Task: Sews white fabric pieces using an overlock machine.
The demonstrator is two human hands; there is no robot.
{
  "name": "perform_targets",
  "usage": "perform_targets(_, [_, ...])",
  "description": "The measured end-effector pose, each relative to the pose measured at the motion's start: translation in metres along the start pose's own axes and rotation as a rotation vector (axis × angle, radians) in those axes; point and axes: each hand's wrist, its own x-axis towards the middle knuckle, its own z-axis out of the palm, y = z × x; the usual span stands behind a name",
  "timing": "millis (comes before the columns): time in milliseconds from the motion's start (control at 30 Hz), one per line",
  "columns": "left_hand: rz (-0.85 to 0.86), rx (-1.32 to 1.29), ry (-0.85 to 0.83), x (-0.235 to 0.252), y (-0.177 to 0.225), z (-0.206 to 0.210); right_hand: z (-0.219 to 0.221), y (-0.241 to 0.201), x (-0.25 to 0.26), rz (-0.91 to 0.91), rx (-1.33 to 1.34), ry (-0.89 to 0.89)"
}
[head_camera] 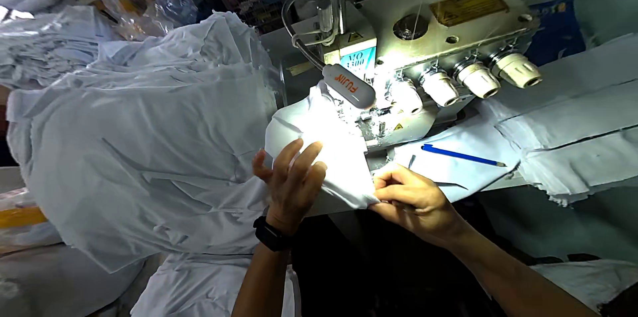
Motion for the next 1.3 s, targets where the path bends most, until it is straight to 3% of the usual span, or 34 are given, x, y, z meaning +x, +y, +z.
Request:
perform_targets(100, [0.038, -0.108, -0.128, 0.019, -0.007, -0.006, 0.003, 0.010, 0.010, 0.026, -0.020, 0.072])
perform_targets(300, [-0.056, -0.428, -0.421, 0.044, -0.005, -0.023, 0.007, 0.020, 0.040, 0.011, 0.032, 0.123])
perform_targets(467, [-0.163, -0.379, -0.370, 0.048, 0.015, -0.021, 0.007, 0.024, 0.060, 0.017, -0.007, 0.146])
perform_targets(567, [-0.109, -0.336, -0.397, 0.045, 0.034, -0.019, 0.000, 0.023, 0.061, 0.036, -0.052, 0.138])
perform_targets(667, [-0.040, -0.263, -0.460, 0.036, 0.048, -0.022, -0.013, 0.015, 0.050, 0.155, -0.198, 0.380])
perform_targets(733, [-0.035, -0.244, -0.470, 0.025, 0.051, -0.019, -0.014, 0.011, 0.045, 0.134, -0.280, 0.493])
perform_targets(867, [-0.045, -0.267, -0.435, 0.016, 0.056, -0.012, -0.003, -0.002, 0.055, 0.039, -0.339, 0.325])
perform_targets(1000, [-0.045, -0.258, -0.429, 0.015, 0.057, -0.012, 0.004, 0.002, 0.075, 0.209, -0.326, 0.180])
perform_targets(1100, [-0.048, -0.271, -0.412, 0.014, 0.054, -0.014, -0.003, 0.000, 0.072, 0.325, -0.259, 0.204])
perform_targets(1200, [-0.061, -0.300, -0.412, 0.015, 0.050, -0.020, -0.009, -0.006, 0.061, 0.201, -0.609, 0.390])
perform_targets(1300, [-0.069, -0.344, -0.405, 0.018, 0.048, -0.022, -0.016, -0.012, 0.048, 0.011, -0.614, 0.251])
